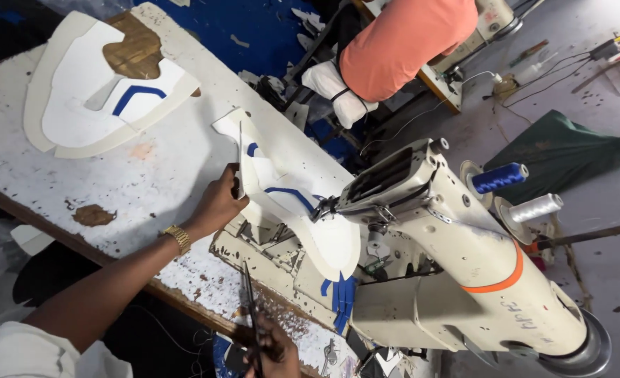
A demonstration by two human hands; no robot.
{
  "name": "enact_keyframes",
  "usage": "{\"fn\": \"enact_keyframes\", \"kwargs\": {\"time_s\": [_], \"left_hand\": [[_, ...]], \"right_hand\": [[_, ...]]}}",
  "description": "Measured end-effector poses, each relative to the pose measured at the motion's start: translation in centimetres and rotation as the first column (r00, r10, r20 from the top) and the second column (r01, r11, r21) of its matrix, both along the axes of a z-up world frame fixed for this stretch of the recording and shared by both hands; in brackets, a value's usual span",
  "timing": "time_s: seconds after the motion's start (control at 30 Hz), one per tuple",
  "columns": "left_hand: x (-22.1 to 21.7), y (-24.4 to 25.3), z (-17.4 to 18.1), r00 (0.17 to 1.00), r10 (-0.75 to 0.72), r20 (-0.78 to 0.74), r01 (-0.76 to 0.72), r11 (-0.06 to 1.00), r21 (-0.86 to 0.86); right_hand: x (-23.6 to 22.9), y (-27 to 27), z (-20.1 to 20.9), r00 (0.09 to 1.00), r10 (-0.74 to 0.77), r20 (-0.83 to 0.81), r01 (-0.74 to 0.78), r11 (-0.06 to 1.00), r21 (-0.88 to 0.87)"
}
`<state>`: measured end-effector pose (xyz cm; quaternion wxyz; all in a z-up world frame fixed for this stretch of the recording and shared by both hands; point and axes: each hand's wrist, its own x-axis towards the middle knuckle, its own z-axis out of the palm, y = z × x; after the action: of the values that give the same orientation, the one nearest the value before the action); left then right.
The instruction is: The person sews white shoe parts with blue stripes using a sewing machine. They repeatedly pick up parts, align them under the needle, sew along the edges, and cut the thread with scissors before moving the finished piece aside.
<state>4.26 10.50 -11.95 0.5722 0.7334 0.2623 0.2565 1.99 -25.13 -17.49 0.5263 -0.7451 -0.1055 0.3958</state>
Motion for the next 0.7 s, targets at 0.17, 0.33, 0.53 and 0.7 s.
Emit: {"fn": "enact_keyframes", "kwargs": {"time_s": [0.17, 0.33, 0.53, 0.7], "left_hand": [[0.1, 0.0, 0.1, 1.0, 0.011, -0.019, -0.011, 1.0, -0.02], [-0.6, 0.1, 0.8, 0.999, -0.024, -0.024, 0.024, 1.0, -0.02], [-0.8, 0.1, 0.5, 0.999, -0.047, 0.006, 0.047, 0.998, -0.035], [-0.5, 0.5, -0.2, 0.995, -0.045, 0.091, 0.046, 0.999, -0.007]], "right_hand": [[-2.0, 8.1, 9.3, 0.995, -0.099, -0.016, 0.1, 0.992, 0.073], [-1.5, 13.0, 12.9, 0.985, -0.142, -0.095, 0.154, 0.98, 0.125], [-0.9, 14.2, 11.1, 0.997, -0.061, -0.043, 0.069, 0.971, 0.227], [-1.8, 14.8, 12.0, 0.997, -0.071, 0.01, 0.068, 0.985, 0.157]]}}
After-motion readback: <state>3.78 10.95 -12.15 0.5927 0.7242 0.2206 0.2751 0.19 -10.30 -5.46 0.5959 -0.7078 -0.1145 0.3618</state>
